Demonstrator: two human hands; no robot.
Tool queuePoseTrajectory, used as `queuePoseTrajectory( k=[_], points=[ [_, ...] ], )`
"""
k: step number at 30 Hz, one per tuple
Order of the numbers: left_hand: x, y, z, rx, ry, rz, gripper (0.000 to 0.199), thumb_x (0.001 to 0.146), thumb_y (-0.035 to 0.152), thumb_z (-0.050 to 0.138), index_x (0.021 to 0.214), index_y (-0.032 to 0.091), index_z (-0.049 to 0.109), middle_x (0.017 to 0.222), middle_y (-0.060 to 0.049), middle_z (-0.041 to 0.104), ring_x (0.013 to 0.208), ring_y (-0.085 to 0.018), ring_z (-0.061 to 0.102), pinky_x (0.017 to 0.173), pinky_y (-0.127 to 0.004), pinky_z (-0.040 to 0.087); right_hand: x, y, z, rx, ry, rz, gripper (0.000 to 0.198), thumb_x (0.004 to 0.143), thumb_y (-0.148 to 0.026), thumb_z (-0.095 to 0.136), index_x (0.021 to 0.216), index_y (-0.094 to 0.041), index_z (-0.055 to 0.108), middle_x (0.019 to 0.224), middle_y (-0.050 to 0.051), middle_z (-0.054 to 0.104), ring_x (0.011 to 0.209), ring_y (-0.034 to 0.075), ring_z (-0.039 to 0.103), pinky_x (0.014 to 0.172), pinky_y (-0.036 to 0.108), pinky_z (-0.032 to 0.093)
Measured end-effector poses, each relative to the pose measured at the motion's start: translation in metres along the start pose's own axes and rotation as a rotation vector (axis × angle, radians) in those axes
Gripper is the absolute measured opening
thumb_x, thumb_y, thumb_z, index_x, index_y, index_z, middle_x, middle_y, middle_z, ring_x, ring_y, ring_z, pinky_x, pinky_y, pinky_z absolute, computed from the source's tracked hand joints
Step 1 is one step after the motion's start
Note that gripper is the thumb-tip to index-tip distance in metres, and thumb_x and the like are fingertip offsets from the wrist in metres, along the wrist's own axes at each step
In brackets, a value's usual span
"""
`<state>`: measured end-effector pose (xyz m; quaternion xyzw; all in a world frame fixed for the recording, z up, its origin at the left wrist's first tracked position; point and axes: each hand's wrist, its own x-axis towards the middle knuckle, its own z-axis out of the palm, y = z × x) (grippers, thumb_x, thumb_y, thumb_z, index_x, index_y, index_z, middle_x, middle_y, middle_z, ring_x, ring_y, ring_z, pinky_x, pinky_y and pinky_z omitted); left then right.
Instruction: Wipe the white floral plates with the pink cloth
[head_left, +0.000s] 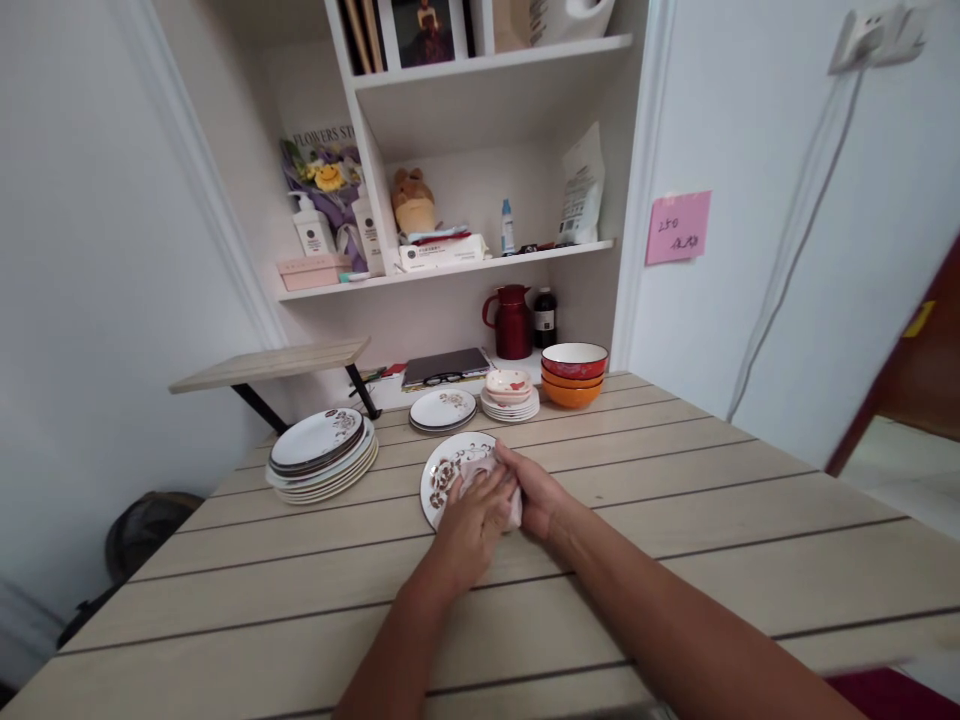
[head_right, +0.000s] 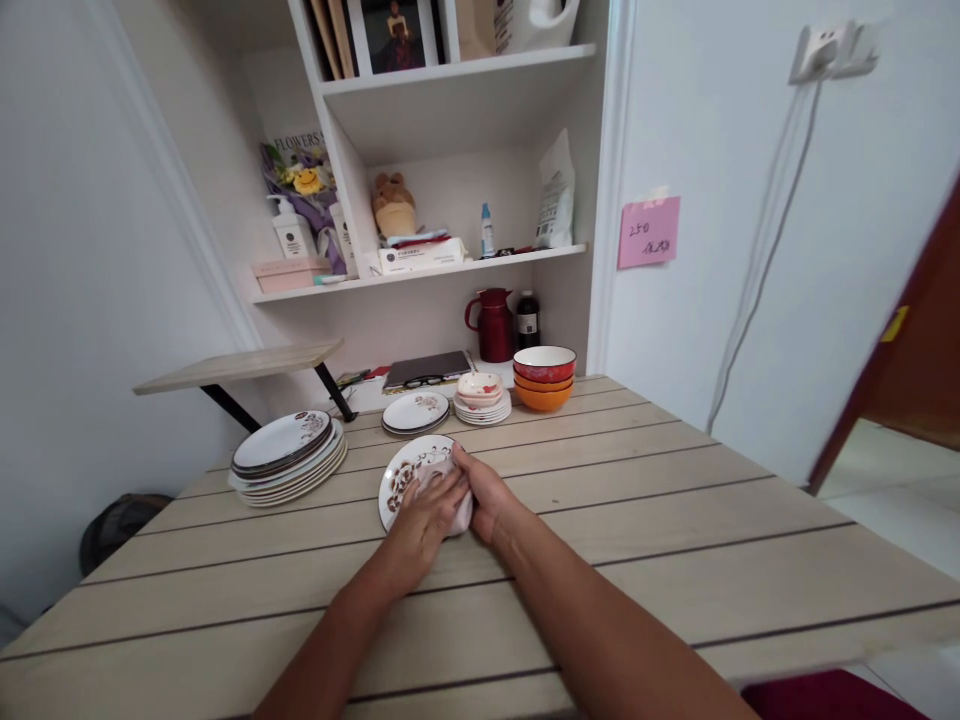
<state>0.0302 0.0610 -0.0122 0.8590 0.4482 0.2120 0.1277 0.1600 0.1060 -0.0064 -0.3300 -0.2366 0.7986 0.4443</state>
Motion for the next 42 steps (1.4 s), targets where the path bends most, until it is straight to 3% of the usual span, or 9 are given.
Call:
queuePoseTrajectory(
  k=[3, 9, 12, 16, 23, 30, 33, 37, 42],
  points=[
    [0.003, -0.003, -0.003, -0.022, 0.027, -0.036, 0.05, 0.098, 0.041, 0.013, 0.138, 0.034, 0.042, 0.147, 0.003, 0.039, 0.139, -0.017, 0.03, 0.117, -0.046, 0.015, 0.0, 0.0, 0.0, -0.01, -0.005, -0.01, 0.038, 0.089, -0.045, 0.05, 0.1, -0.011, 0.063, 0.091, 0.012, 0.073, 0.082, 0.02, 0.069, 0.086, 0.035, 0.052],
    [0.012, -0.017, 0.007, 0.27, 0.217, -0.444, 0.053, 0.095, 0.046, 0.024, 0.145, 0.028, 0.031, 0.153, -0.005, 0.028, 0.14, -0.027, 0.027, 0.112, -0.055, 0.02, 0.002, 0.002, 0.003, -0.027, 0.062, -0.063, 0.029, 0.091, -0.038, 0.05, 0.106, -0.017, 0.062, 0.092, 0.005, 0.074, 0.071, 0.015, 0.067, 0.073, 0.029, 0.053],
    [0.012, -0.02, 0.009, 0.323, 0.217, -0.531, 0.059, 0.094, 0.049, 0.024, 0.147, 0.021, 0.026, 0.154, -0.01, 0.023, 0.14, -0.031, 0.026, 0.111, -0.057, 0.019, 0.003, 0.002, 0.003, -0.033, 0.073, -0.058, 0.028, 0.091, -0.038, 0.05, 0.104, -0.017, 0.063, 0.09, 0.005, 0.074, 0.069, 0.015, 0.066, 0.071, 0.029, 0.053],
    [0.007, -0.014, 0.008, 0.343, 0.161, -0.453, 0.063, 0.094, 0.048, 0.028, 0.148, 0.016, 0.023, 0.154, -0.013, 0.021, 0.141, -0.032, 0.022, 0.111, -0.057, 0.017, 0.004, 0.002, 0.001, -0.047, 0.094, -0.036, 0.028, 0.089, -0.039, 0.053, 0.103, -0.016, 0.063, 0.086, 0.005, 0.074, 0.067, 0.016, 0.066, 0.072, 0.031, 0.054],
    [0.0, 0.003, 0.01, 0.119, -0.011, 0.04, 0.06, 0.094, 0.043, 0.031, 0.148, 0.021, 0.02, 0.154, -0.006, 0.022, 0.143, -0.022, 0.019, 0.118, -0.045, 0.013, 0.001, -0.001, 0.0, -0.041, 0.033, 0.011, 0.034, 0.09, -0.041, 0.049, 0.093, -0.01, 0.063, 0.083, 0.013, 0.073, 0.078, 0.02, 0.07, 0.083, 0.035, 0.053],
    [0.009, -0.001, 0.011, 0.168, 0.067, -0.114, 0.052, 0.096, 0.044, 0.026, 0.146, 0.03, 0.028, 0.154, -0.001, 0.025, 0.142, -0.024, 0.021, 0.116, -0.052, 0.013, 0.003, 0.0, -0.001, -0.044, 0.018, -0.024, 0.034, 0.09, -0.041, 0.05, 0.102, -0.011, 0.062, 0.093, 0.012, 0.073, 0.085, 0.02, 0.07, 0.086, 0.035, 0.052],
    [0.014, 0.0, 0.015, 0.275, 0.137, -0.295, 0.055, 0.095, 0.045, 0.03, 0.147, 0.027, 0.026, 0.156, -0.004, 0.018, 0.142, -0.03, 0.02, 0.114, -0.057, 0.013, 0.005, 0.001, -0.002, -0.04, -0.003, -0.042, 0.03, 0.09, -0.036, 0.05, 0.108, -0.014, 0.06, 0.098, 0.011, 0.073, 0.087, 0.021, 0.07, 0.085, 0.037, 0.053],
    [0.013, 0.005, 0.017, 0.322, 0.148, -0.377, 0.06, 0.093, 0.044, 0.033, 0.148, 0.021, 0.024, 0.156, -0.008, 0.013, 0.142, -0.034, 0.019, 0.112, -0.058, 0.016, 0.005, 0.001, -0.001, -0.033, -0.019, -0.052, 0.025, 0.089, -0.029, 0.052, 0.108, -0.014, 0.06, 0.096, 0.01, 0.073, 0.086, 0.02, 0.07, 0.084, 0.036, 0.053],
    [0.002, 0.008, 0.011, 0.204, -0.006, -0.101, 0.067, 0.091, 0.049, 0.038, 0.148, 0.018, 0.022, 0.155, -0.009, 0.017, 0.143, -0.03, 0.015, 0.115, -0.054, 0.012, 0.005, 0.001, -0.003, -0.03, -0.009, -0.016, 0.023, 0.089, -0.03, 0.053, 0.099, -0.01, 0.06, 0.085, 0.012, 0.073, 0.078, 0.021, 0.07, 0.082, 0.037, 0.053]
  ],
)
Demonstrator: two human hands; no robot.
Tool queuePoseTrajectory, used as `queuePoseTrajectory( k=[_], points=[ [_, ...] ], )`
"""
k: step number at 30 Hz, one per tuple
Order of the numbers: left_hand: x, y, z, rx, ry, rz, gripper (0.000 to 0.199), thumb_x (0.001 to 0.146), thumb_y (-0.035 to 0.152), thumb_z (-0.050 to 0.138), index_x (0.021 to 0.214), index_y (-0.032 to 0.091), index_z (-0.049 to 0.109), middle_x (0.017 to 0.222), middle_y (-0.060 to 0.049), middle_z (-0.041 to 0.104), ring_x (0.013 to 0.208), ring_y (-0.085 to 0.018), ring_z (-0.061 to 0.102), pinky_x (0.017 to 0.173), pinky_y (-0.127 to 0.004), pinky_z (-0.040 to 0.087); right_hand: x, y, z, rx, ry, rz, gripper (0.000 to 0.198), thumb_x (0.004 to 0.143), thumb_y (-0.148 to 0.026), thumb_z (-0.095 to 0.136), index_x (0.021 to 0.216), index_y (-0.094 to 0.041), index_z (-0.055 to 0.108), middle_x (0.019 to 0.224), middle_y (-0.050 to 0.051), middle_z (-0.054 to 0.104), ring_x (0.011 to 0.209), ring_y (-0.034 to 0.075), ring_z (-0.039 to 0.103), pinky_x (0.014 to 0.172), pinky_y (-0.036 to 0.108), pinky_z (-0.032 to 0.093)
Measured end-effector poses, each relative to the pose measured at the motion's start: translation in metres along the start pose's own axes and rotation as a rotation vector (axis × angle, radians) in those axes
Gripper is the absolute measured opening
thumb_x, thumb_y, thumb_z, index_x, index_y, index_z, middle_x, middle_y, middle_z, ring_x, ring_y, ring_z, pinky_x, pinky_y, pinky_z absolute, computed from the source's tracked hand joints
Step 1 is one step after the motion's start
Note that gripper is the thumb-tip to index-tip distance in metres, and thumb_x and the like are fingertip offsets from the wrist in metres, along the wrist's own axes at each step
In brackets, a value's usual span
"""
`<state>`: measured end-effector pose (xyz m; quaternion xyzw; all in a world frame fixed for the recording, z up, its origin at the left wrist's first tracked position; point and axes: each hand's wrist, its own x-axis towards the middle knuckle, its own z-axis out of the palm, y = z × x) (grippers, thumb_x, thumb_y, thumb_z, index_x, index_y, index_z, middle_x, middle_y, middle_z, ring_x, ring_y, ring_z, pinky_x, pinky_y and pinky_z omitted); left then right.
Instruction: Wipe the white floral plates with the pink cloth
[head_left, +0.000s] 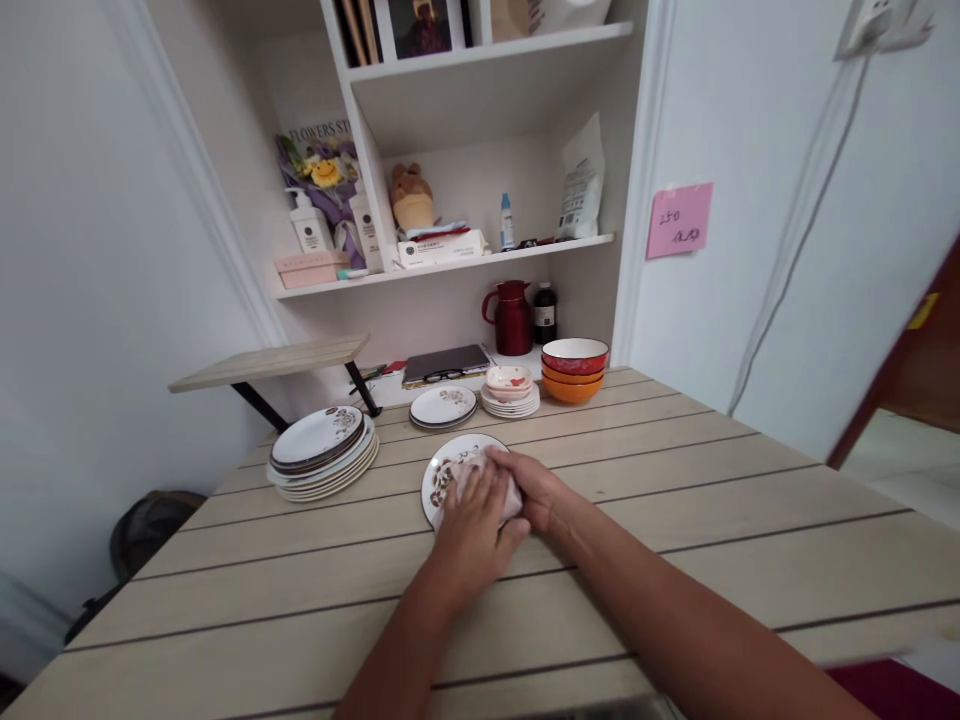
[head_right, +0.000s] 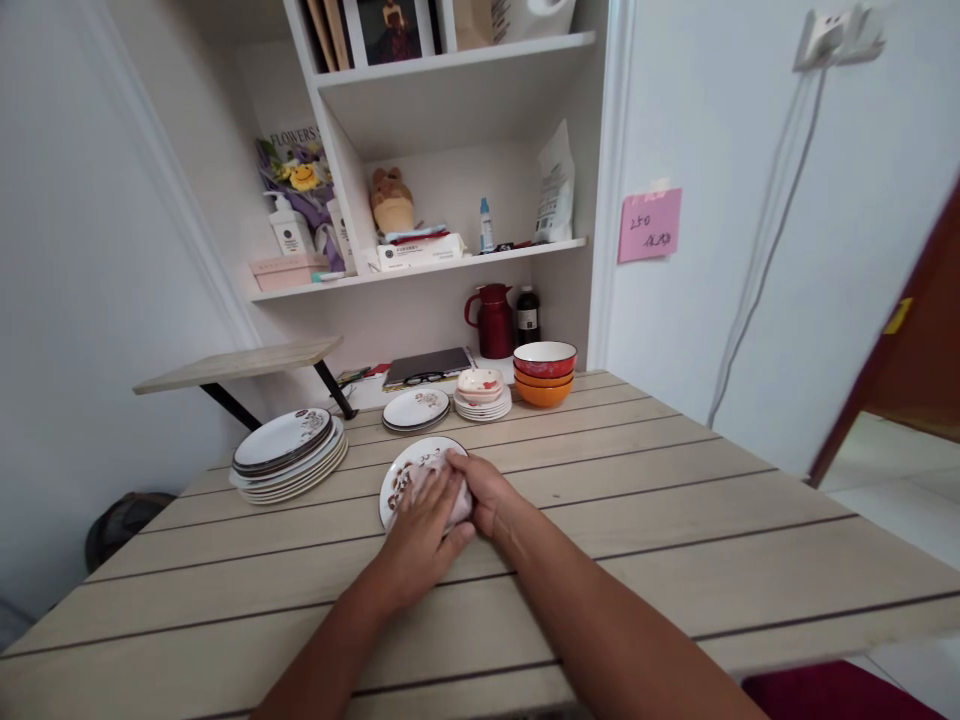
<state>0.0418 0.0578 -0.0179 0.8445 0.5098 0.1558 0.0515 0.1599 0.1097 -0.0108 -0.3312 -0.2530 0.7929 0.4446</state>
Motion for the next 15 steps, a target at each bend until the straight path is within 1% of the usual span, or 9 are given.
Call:
queuePoseTrajectory(
  k=[2, 4, 6, 8, 10, 12, 13, 14, 15],
  points=[
    [-0.002, -0.003, -0.001, -0.113, -0.014, 0.113, 0.067, 0.091, 0.053, 0.037, 0.147, 0.02, 0.024, 0.154, -0.009, 0.022, 0.143, -0.027, 0.016, 0.116, -0.052, 0.011, 0.0, 0.0, -0.001, 0.002, 0.001, 0.023, 0.025, 0.089, -0.032, 0.052, 0.093, -0.009, 0.06, 0.079, 0.013, 0.072, 0.074, 0.022, 0.07, 0.08, 0.038, 0.054],
    [-0.002, -0.008, -0.001, -0.244, 0.046, 0.126, 0.058, 0.093, 0.051, 0.035, 0.144, 0.023, 0.034, 0.152, -0.007, 0.03, 0.142, -0.024, 0.023, 0.117, -0.05, 0.012, 0.001, -0.001, -0.002, 0.011, 0.001, 0.021, 0.023, 0.088, -0.031, 0.053, 0.09, -0.01, 0.06, 0.077, 0.013, 0.072, 0.072, 0.022, 0.07, 0.078, 0.037, 0.055],
    [-0.001, -0.014, -0.001, -0.371, 0.155, 0.126, 0.046, 0.094, 0.045, 0.035, 0.134, 0.027, 0.05, 0.147, -0.005, 0.041, 0.137, -0.022, 0.033, 0.116, -0.046, 0.018, 0.002, -0.001, -0.003, 0.033, 0.0, -0.005, 0.018, 0.088, -0.028, 0.054, 0.089, -0.011, 0.06, 0.076, 0.011, 0.072, 0.071, 0.02, 0.069, 0.078, 0.035, 0.055],
    [0.001, -0.022, -0.004, -0.466, 0.353, 0.1, 0.038, 0.094, 0.041, 0.039, 0.121, 0.027, 0.062, 0.142, -0.006, 0.047, 0.131, -0.022, 0.042, 0.113, -0.041, 0.028, 0.003, -0.001, -0.003, 0.062, -0.001, -0.033, 0.014, 0.088, -0.022, 0.054, 0.093, -0.012, 0.061, 0.078, 0.009, 0.073, 0.07, 0.018, 0.069, 0.079, 0.034, 0.054],
    [0.002, -0.029, -0.009, -0.52, 0.628, 0.005, 0.033, 0.092, 0.038, 0.044, 0.115, 0.026, 0.064, 0.14, -0.007, 0.045, 0.128, -0.022, 0.043, 0.111, -0.039, 0.031, 0.004, -0.001, -0.004, 0.093, -0.005, -0.042, 0.015, 0.087, -0.02, 0.055, 0.098, -0.012, 0.061, 0.083, 0.008, 0.073, 0.074, 0.019, 0.07, 0.082, 0.036, 0.054],
    [0.002, -0.036, -0.015, -0.581, 0.88, -0.161, 0.034, 0.088, 0.037, 0.05, 0.119, 0.026, 0.061, 0.14, -0.008, 0.041, 0.131, -0.024, 0.038, 0.112, -0.041, 0.026, 0.005, -0.002, -0.005, 0.12, -0.003, -0.035, 0.018, 0.087, -0.021, 0.054, 0.102, -0.012, 0.06, 0.089, 0.01, 0.073, 0.08, 0.021, 0.07, 0.086, 0.038, 0.053],
    [0.002, -0.038, -0.018, -0.652, 0.952, -0.253, 0.039, 0.086, 0.038, 0.054, 0.123, 0.026, 0.056, 0.141, -0.008, 0.039, 0.133, -0.024, 0.034, 0.113, -0.041, 0.025, 0.005, -0.002, -0.006, 0.13, 0.0, -0.03, 0.02, 0.088, -0.023, 0.053, 0.104, -0.012, 0.059, 0.09, 0.011, 0.073, 0.083, 0.022, 0.07, 0.087, 0.039, 0.052],
    [0.001, -0.039, -0.02, -0.775, 0.978, -0.343, 0.046, 0.084, 0.04, 0.056, 0.129, 0.028, 0.051, 0.143, -0.008, 0.037, 0.135, -0.025, 0.032, 0.112, -0.041, 0.026, 0.005, -0.003, -0.006, 0.138, 0.003, -0.027, 0.021, 0.089, -0.024, 0.051, 0.105, -0.012, 0.059, 0.091, 0.011, 0.073, 0.084, 0.022, 0.07, 0.088, 0.04, 0.052],
    [0.001, -0.04, -0.022, -0.962, 0.934, -0.415, 0.054, 0.084, 0.042, 0.057, 0.134, 0.03, 0.044, 0.145, -0.008, 0.035, 0.134, -0.025, 0.033, 0.109, -0.041, 0.031, 0.005, -0.003, -0.007, 0.143, 0.003, -0.027, 0.022, 0.09, -0.026, 0.05, 0.105, -0.012, 0.058, 0.09, 0.011, 0.073, 0.084, 0.022, 0.07, 0.088, 0.04, 0.052]
  ],
)
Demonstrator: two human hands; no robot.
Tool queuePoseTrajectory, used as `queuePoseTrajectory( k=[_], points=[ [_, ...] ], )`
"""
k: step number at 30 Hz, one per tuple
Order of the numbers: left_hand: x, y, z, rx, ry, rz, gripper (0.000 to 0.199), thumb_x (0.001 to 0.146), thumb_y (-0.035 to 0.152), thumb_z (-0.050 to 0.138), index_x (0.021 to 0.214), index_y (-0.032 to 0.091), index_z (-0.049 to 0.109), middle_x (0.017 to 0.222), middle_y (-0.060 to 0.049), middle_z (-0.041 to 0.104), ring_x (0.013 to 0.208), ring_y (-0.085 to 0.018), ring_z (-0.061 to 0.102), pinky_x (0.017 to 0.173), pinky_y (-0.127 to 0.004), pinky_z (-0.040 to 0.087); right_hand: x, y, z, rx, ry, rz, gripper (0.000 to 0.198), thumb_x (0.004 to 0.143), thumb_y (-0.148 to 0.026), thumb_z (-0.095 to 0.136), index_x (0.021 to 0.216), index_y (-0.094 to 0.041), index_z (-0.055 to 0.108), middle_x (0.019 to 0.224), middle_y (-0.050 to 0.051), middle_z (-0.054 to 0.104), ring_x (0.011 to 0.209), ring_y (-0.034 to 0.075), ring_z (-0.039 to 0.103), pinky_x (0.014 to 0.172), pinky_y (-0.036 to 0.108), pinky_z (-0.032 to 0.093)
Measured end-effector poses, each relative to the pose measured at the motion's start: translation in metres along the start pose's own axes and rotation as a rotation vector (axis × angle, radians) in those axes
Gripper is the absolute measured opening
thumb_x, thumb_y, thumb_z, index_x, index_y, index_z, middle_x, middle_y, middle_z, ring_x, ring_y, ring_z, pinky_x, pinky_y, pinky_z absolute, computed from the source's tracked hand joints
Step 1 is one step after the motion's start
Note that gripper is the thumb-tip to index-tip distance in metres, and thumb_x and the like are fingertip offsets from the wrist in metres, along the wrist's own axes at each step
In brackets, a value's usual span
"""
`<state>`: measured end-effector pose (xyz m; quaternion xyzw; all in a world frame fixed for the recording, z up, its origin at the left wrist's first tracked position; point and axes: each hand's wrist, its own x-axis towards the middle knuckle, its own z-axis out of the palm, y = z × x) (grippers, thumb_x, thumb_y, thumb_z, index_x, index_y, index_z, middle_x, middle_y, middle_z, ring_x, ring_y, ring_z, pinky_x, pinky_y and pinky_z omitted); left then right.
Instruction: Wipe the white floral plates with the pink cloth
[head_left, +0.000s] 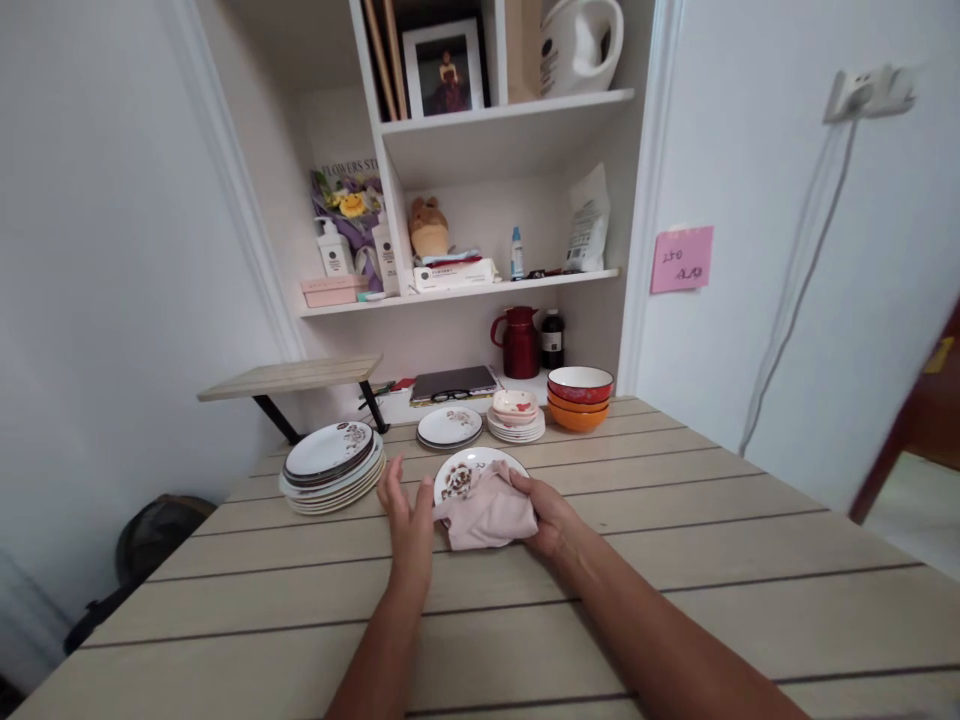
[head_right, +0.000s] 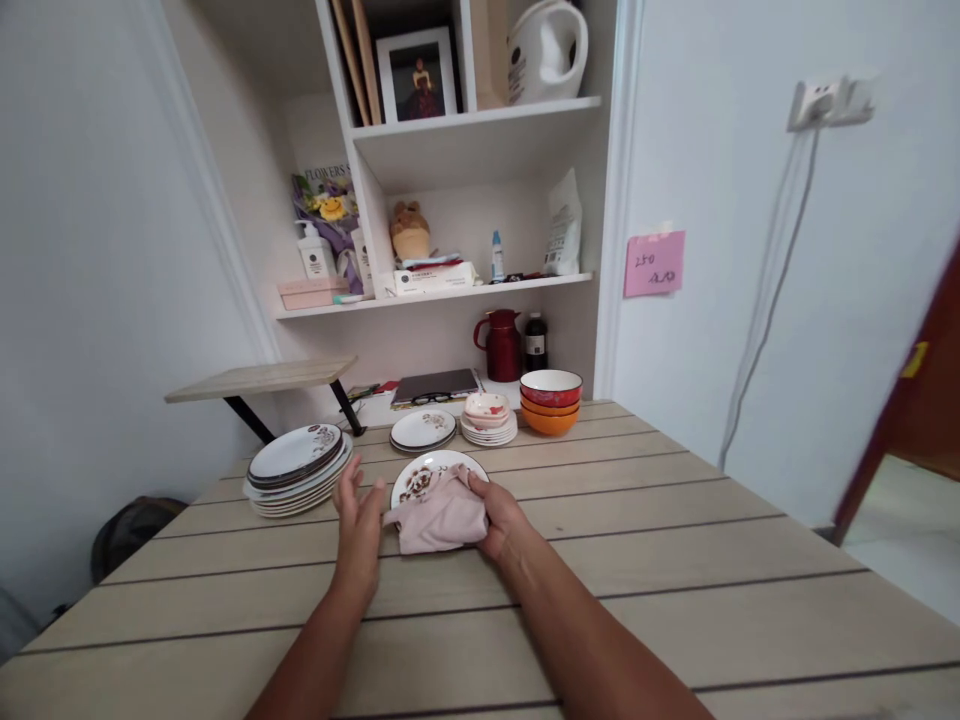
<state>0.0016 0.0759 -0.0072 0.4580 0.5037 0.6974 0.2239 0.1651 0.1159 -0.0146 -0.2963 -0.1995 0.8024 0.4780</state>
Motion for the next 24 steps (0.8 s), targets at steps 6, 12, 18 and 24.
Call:
queuePoseTrajectory(
  k=[6, 12, 18, 24],
  points=[
    [-0.006, 0.005, 0.002, -0.601, -0.378, -0.701, 0.069, 0.078, 0.045, 0.065, 0.14, 0.034, 0.035, 0.131, -0.004, 0.057, 0.11, -0.024, 0.06, 0.089, -0.037, 0.048, -0.004, -0.002, -0.004, -0.013, -0.068, 0.022, 0.027, 0.088, -0.031, 0.053, 0.105, -0.011, 0.06, 0.091, 0.012, 0.074, 0.083, 0.024, 0.07, 0.091, 0.042, 0.05],
    [-0.014, -0.004, 0.003, -0.697, -0.511, -0.955, 0.044, 0.077, 0.034, 0.068, 0.114, 0.011, 0.062, 0.101, -0.012, 0.072, 0.092, -0.025, 0.067, 0.084, -0.033, 0.049, -0.005, -0.001, -0.01, -0.097, -0.125, 0.074, 0.029, 0.086, -0.036, 0.054, 0.1, -0.011, 0.061, 0.088, 0.013, 0.074, 0.084, 0.025, 0.07, 0.091, 0.042, 0.049],
    [-0.014, -0.016, 0.006, -0.787, -0.505, -0.962, 0.037, 0.08, 0.035, 0.065, 0.108, 0.011, 0.065, 0.094, -0.012, 0.073, 0.091, -0.025, 0.068, 0.087, -0.035, 0.048, 0.002, 0.0, -0.017, -0.482, 0.016, -0.28, 0.047, 0.075, -0.046, 0.065, 0.11, -0.018, 0.057, 0.101, 0.012, 0.07, 0.088, 0.026, 0.067, 0.08, 0.041, 0.052],
    [-0.012, -0.027, 0.006, -0.855, -0.466, -0.939, 0.038, 0.082, 0.038, 0.062, 0.108, 0.011, 0.065, 0.093, -0.012, 0.074, 0.09, -0.024, 0.068, 0.086, -0.034, 0.047, -0.003, -0.017, -0.022, -1.211, 0.402, -1.015, 0.059, 0.077, -0.051, 0.053, 0.128, -0.021, 0.05, 0.118, 0.013, 0.057, 0.096, 0.026, 0.06, 0.08, 0.039, 0.049]
  ],
)
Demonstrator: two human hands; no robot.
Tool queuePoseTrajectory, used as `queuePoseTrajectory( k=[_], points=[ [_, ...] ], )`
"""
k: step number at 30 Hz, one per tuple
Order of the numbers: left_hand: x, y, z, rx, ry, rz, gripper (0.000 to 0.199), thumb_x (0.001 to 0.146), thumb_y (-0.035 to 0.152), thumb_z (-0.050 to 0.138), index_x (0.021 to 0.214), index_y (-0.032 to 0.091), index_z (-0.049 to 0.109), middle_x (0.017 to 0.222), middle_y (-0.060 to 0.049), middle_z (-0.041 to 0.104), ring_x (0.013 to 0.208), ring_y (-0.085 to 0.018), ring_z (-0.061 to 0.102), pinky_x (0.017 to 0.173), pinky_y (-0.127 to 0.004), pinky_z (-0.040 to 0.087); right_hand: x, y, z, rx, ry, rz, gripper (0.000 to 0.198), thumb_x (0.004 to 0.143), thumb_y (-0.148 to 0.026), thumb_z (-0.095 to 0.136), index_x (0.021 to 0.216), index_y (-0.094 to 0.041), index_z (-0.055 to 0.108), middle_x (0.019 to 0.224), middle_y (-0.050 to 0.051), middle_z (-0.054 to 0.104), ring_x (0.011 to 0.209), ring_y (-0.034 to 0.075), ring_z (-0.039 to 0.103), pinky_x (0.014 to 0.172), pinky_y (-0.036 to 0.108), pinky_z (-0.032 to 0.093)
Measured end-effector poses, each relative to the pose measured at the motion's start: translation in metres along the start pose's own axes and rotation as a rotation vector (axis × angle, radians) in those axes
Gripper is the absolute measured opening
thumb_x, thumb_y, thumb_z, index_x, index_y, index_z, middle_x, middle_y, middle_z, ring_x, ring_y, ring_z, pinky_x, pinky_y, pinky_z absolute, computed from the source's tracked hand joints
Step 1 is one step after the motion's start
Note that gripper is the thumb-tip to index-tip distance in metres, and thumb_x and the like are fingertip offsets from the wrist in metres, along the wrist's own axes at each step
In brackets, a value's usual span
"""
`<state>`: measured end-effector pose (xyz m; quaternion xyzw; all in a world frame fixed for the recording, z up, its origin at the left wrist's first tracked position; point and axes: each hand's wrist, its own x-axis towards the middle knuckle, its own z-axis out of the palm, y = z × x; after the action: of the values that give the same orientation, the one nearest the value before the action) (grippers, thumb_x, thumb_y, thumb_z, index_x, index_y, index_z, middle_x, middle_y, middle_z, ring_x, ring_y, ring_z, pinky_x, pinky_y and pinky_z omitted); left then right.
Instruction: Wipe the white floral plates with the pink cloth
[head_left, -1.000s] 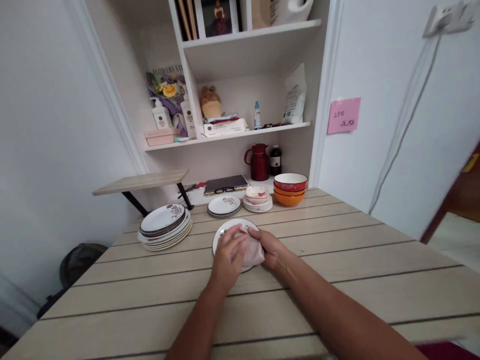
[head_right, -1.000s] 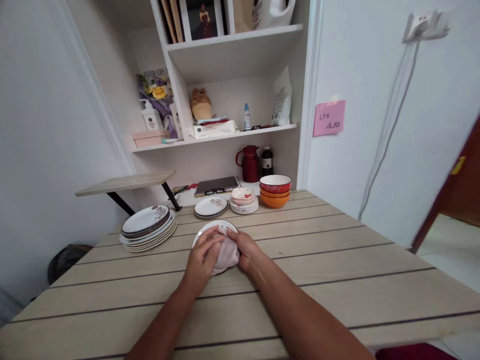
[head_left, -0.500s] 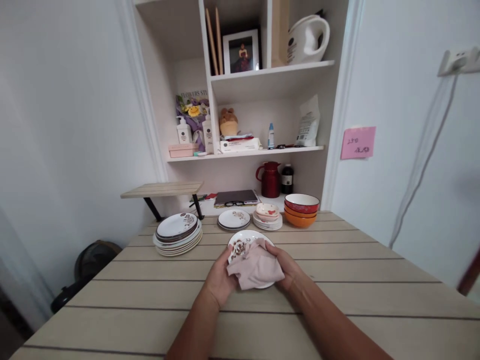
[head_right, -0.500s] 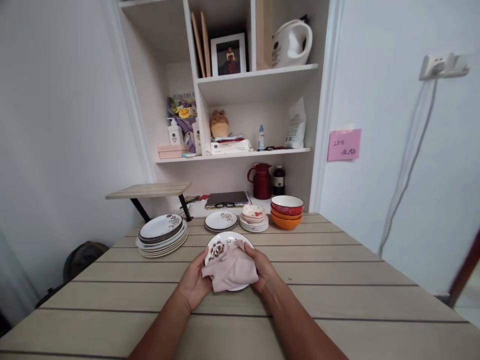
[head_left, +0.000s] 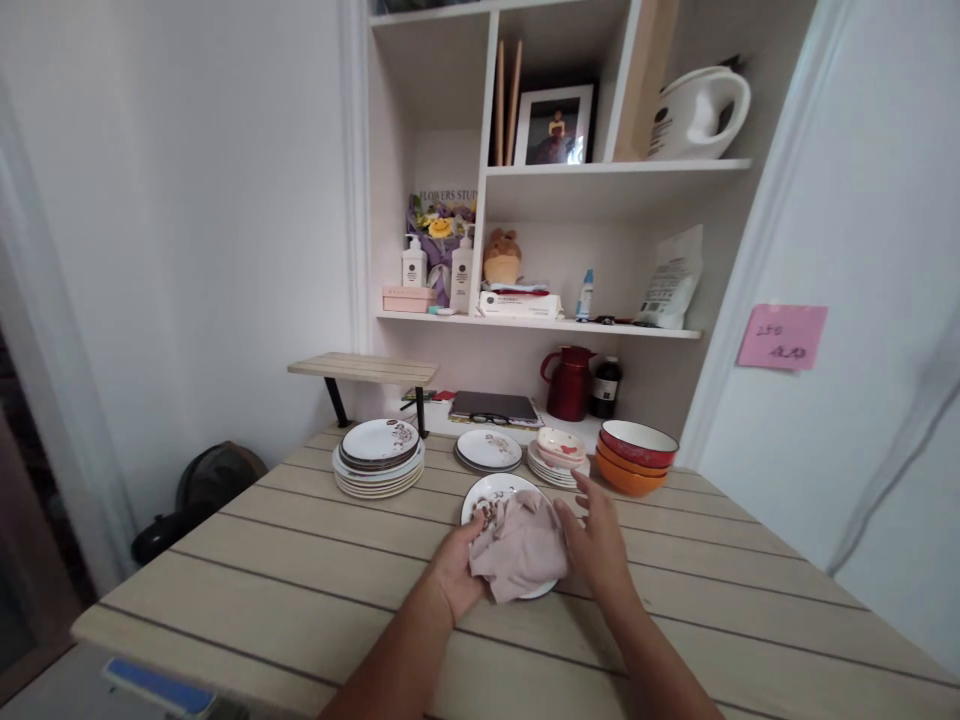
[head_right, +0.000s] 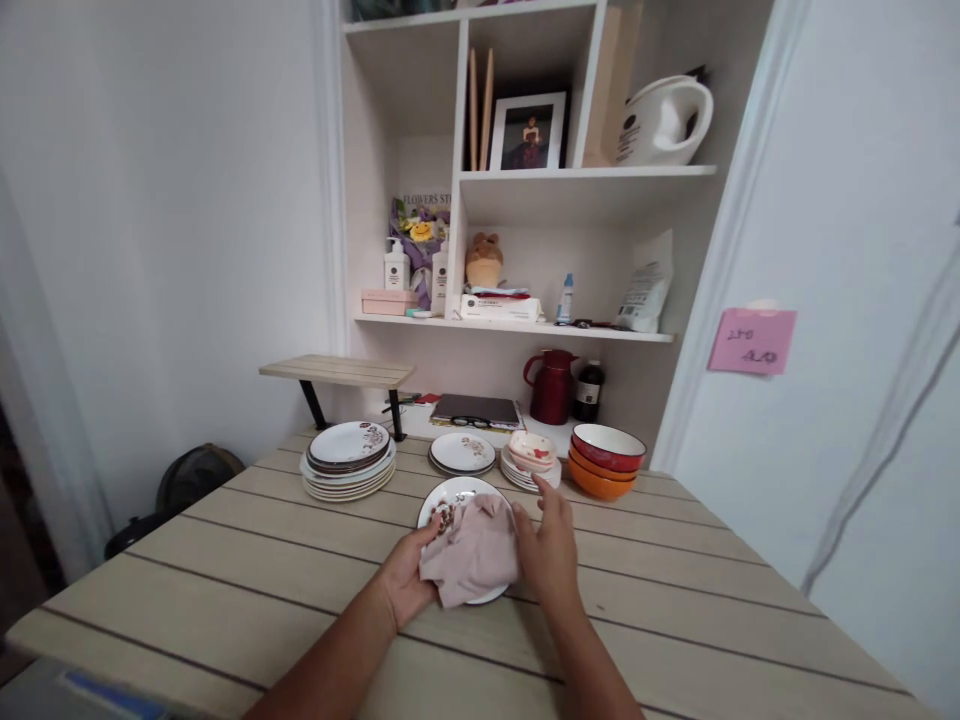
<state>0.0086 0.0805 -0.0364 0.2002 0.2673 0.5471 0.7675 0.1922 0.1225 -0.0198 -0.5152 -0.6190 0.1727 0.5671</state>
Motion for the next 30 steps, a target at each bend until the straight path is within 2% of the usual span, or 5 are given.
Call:
queuePoseTrajectory(
  k=[4, 10, 15, 22, 30],
  points=[
    [0.002, -0.001, -0.002, -0.014, 0.004, 0.003, 0.038, 0.083, 0.039, 0.06, 0.11, 0.011, 0.064, 0.093, -0.012, 0.073, 0.088, -0.024, 0.068, 0.083, -0.034, 0.048, -0.009, -0.021, -0.005, -0.078, -0.339, -0.075, 0.051, 0.084, -0.051, 0.045, 0.124, -0.021, 0.057, 0.079, 0.004, 0.063, 0.065, 0.019, 0.058, 0.064, 0.032, 0.047],
    [-0.005, 0.002, 0.004, 0.007, -0.033, -0.045, 0.043, 0.086, 0.046, 0.055, 0.107, 0.01, 0.065, 0.092, -0.013, 0.073, 0.083, -0.024, 0.068, 0.078, -0.032, 0.049, -0.024, -0.04, -0.001, -0.29, -0.664, -0.206, 0.055, 0.074, -0.041, 0.061, 0.128, -0.036, 0.055, 0.124, 0.005, 0.054, 0.1, 0.023, 0.057, 0.083, 0.034, 0.045],
    [-0.009, 0.003, 0.006, 0.154, -0.082, -0.071, 0.057, 0.085, 0.059, 0.048, 0.113, 0.011, 0.062, 0.094, -0.013, 0.072, 0.083, -0.023, 0.068, 0.073, -0.031, 0.05, -0.026, -0.037, 0.006, -0.307, -0.66, -0.266, 0.058, 0.069, -0.028, 0.065, 0.126, -0.037, 0.058, 0.126, 0.005, 0.051, 0.112, 0.024, 0.05, 0.094, 0.036, 0.04],
    [-0.007, -0.001, 0.01, 0.079, -0.184, -0.014, 0.054, 0.086, 0.054, 0.05, 0.122, 0.014, 0.059, 0.102, -0.012, 0.071, 0.092, -0.022, 0.067, 0.086, -0.032, 0.048, -0.019, -0.032, 0.022, -0.368, -0.432, -0.408, 0.047, 0.078, -0.035, 0.062, 0.124, -0.04, 0.059, 0.117, 0.007, 0.056, 0.105, 0.029, 0.049, 0.091, 0.046, 0.037],
    [0.001, -0.005, 0.005, -0.046, -0.151, 0.042, 0.055, 0.088, 0.051, 0.048, 0.124, 0.011, 0.057, 0.109, -0.015, 0.07, 0.104, -0.026, 0.063, 0.096, -0.039, 0.043, -0.008, -0.015, 0.012, -0.483, -0.401, -0.213, 0.036, 0.082, -0.037, 0.054, 0.115, -0.028, 0.064, 0.108, 0.011, 0.062, 0.097, 0.027, 0.055, 0.079, 0.037, 0.04]
  ],
)
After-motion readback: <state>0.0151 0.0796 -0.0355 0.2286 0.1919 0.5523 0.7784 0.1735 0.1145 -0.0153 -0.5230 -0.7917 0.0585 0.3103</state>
